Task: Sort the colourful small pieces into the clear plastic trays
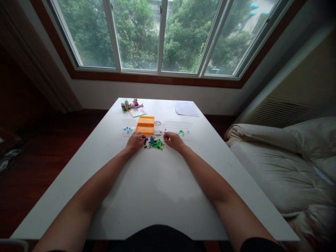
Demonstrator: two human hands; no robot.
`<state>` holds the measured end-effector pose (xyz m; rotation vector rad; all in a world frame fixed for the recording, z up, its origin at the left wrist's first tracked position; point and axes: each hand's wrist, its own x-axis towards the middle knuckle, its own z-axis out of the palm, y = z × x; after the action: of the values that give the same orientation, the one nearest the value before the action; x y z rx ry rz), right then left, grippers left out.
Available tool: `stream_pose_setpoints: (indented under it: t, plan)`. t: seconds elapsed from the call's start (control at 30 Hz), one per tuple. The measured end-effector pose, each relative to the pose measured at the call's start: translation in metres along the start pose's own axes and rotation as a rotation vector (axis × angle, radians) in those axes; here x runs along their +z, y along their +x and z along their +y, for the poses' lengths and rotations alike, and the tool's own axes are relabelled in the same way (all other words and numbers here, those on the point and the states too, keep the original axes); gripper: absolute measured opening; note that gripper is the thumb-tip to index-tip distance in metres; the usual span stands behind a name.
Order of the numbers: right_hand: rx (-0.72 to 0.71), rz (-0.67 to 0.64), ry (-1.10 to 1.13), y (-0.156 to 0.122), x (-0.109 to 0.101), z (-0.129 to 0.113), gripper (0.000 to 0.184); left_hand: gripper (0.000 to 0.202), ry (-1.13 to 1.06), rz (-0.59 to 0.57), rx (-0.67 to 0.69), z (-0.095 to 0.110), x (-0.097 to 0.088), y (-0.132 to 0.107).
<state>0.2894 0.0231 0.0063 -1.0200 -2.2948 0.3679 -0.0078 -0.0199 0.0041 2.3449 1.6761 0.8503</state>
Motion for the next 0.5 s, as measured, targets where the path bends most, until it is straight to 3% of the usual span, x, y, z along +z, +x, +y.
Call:
stream_pose_setpoints:
  t: [0.23,0.5]
  plan:
    - [0.141,0.278,0.102,0.004,-0.001,0.002,0.01,0.019,-0.005,0.005,-0.012,0.0,0.0,0.0]
    - [0.222,0.4,0.195,0.006,-0.001,0.012,0.026,0.019,-0.003,0.014,0.012,-0.003,0.002,0.0]
